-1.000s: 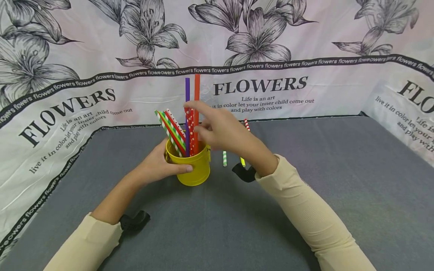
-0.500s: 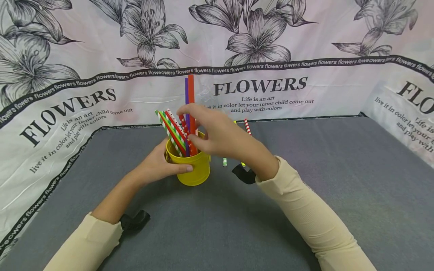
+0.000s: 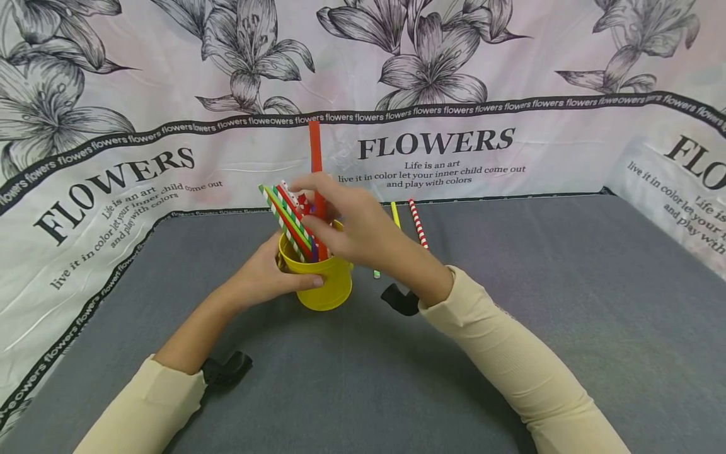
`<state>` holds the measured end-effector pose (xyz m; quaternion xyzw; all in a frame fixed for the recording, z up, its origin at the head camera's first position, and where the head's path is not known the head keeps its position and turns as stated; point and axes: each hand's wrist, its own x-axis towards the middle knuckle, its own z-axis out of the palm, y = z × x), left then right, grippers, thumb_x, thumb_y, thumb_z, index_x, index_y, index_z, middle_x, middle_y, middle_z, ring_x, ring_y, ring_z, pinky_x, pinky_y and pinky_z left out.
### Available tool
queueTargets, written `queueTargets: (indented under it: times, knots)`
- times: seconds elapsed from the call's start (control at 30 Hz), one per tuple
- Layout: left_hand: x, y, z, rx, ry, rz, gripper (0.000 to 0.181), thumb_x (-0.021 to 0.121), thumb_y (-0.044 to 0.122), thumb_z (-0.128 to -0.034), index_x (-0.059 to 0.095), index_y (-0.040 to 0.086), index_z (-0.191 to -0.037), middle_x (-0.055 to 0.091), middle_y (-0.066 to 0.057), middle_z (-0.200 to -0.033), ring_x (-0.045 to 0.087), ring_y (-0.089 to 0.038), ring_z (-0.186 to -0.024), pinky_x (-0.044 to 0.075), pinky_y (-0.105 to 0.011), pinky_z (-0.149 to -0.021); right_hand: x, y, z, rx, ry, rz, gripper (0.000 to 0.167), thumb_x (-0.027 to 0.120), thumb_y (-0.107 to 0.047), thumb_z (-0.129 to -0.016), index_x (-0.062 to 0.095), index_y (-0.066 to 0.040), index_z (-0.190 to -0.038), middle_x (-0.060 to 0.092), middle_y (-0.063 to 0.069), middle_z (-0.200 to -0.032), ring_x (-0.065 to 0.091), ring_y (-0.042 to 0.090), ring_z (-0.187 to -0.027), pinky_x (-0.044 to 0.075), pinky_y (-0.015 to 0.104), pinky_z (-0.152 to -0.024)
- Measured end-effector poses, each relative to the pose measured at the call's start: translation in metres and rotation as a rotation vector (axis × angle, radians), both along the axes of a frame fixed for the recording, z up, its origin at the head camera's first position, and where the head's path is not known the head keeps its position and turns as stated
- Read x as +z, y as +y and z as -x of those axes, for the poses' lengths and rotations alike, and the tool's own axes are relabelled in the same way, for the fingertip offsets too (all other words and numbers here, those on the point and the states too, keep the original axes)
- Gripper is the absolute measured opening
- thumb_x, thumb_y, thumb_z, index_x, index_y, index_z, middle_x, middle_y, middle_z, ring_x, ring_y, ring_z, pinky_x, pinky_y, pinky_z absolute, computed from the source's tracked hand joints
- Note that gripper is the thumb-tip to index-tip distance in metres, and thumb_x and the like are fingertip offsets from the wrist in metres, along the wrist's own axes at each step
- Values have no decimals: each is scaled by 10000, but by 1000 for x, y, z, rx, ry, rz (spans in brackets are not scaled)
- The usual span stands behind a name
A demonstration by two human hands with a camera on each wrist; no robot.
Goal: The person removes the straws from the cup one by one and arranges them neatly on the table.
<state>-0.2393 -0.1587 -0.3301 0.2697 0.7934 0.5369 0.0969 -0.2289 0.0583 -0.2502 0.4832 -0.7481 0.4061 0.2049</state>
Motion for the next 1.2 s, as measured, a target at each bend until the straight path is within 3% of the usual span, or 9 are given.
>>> queueTargets:
  times: [0.13,0.27,0.4,0.6,0.83,0.93,1.07,1.2]
  knots:
    - [1,1,0,0,7,1,713,836,222,-834,395,138,-1388,593,-42,-1282,592,-242,-1134,498,-432,-982,2,1,-1,-14,25,40,735,726,5,-896,345,-68,-1520,616,48,-894,677,97,-757,570,247,-708]
    - [1,2,-1,7,1,1,726,838,220,-832,388,142,-1396,593,-41,-1290,589,-239,-1145,486,-444,-999,4,1,-4,-27,19,68,864,724,-8,-898,190,-74,-1574,670,114,-1045,691,113,-774,571,251,-726]
    - [2,2,-2,15,-4,6,728,836,218,-835,381,145,-1399,585,-39,-1300,581,-236,-1159,477,-458,-1010,8,3,-8,-53,34,92,893,725,-3,-892,151,-69,-1573,662,147,-1188,705,141,-815,572,249,-734]
    - [3,2,-2,22,-8,12,739,838,209,-832,371,142,-1400,568,-42,-1312,567,-239,-1176,477,-468,-1008,15,6,-12,-56,61,153,903,708,15,-897,98,-42,-1561,627,111,-1286,707,132,-781,570,240,-640]
    - [3,1,-2,44,-19,35,753,845,234,-829,364,139,-1400,558,-45,-1316,561,-245,-1177,478,-469,-1008,22,10,-14,-21,119,236,965,710,30,-893,-13,19,-1532,580,123,-1366,716,141,-783,587,283,-718]
    - [3,1,-3,56,-18,46,757,846,244,-829,359,140,-1400,553,-46,-1315,560,-245,-1174,481,-467,-1004,24,12,-13,-11,139,268,996,711,48,-887,-58,42,-1519,580,137,-1355,699,111,-765,587,293,-717]
    - [3,1,-3,66,-18,54,766,847,254,-829,354,136,-1402,550,-52,-1317,559,-248,-1178,479,-471,-1007,24,16,-9,31,106,324,1030,702,77,-882,-103,39,-1525,595,165,-1300,718,162,-798,593,330,-743]
    - [4,2,-4,77,-24,62,771,850,263,-825,352,135,-1400,547,-56,-1315,558,-253,-1178,480,-474,-1007,24,18,-6,71,79,385,969,688,103,-880,-18,56,-1542,621,198,-1213,727,228,-843,588,380,-806]
